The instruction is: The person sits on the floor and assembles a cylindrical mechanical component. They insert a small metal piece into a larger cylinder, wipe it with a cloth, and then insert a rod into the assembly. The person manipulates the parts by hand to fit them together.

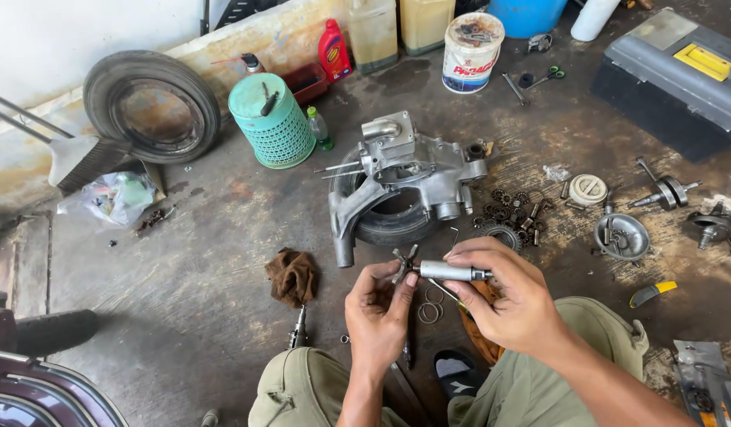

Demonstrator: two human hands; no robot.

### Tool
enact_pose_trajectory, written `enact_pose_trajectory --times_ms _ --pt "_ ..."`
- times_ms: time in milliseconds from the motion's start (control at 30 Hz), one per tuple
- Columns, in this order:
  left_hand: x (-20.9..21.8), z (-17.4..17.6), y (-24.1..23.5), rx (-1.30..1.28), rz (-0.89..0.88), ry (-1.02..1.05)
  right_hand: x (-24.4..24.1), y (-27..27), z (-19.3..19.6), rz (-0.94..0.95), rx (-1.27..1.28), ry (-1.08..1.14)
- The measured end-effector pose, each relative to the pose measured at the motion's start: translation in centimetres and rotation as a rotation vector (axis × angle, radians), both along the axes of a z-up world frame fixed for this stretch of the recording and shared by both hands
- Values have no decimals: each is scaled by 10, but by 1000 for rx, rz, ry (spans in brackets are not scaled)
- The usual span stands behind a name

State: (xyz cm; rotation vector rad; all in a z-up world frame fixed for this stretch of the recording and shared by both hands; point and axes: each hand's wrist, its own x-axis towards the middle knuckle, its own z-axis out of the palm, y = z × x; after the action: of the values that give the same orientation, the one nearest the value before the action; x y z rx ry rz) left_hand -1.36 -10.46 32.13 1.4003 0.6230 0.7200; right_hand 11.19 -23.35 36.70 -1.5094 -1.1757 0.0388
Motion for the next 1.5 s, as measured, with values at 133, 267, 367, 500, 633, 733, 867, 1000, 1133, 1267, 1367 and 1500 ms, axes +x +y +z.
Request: enact_pose_trajectory --times_ms 133,267,367,500,633,733,867,1000,1133,1267,1367,1500 --pt "-2 2 1 37 30 22 -4 6 2 8 -9 4" --pt "-2 2 0 115 37 25 -5 6 -2 -15 -31 -6" --pt "0 3 -1 179 53 26 -2 6 -4 -19 -41 -4" --pt "0 0 -2 237 61 28 -1 4 -6 -30 -68 6" --pt "0 1 -3 224 44 5 1 2 -8 -28 -73 41" --pt "1 0 -3 232 48 -6 2 3 -7 -41 -98 39" --pt "1 4 -2 305 53 34 5 2 -1 -20 -228 77" --pt "0 5 -2 318 54 67 8 2 -2 -13 -349 122" --pt "-2 2 -3 358 63 72 9 0 -11 24 -315 96" --pt "-2 2 -2 445 67 69 10 1 -9 29 -328 31" --pt "-4 2 -3 455 69 80 8 1 -11 22 -366 -12" --pt "-7 1 -3 468 71 89 8 3 -20 37 -353 -84"
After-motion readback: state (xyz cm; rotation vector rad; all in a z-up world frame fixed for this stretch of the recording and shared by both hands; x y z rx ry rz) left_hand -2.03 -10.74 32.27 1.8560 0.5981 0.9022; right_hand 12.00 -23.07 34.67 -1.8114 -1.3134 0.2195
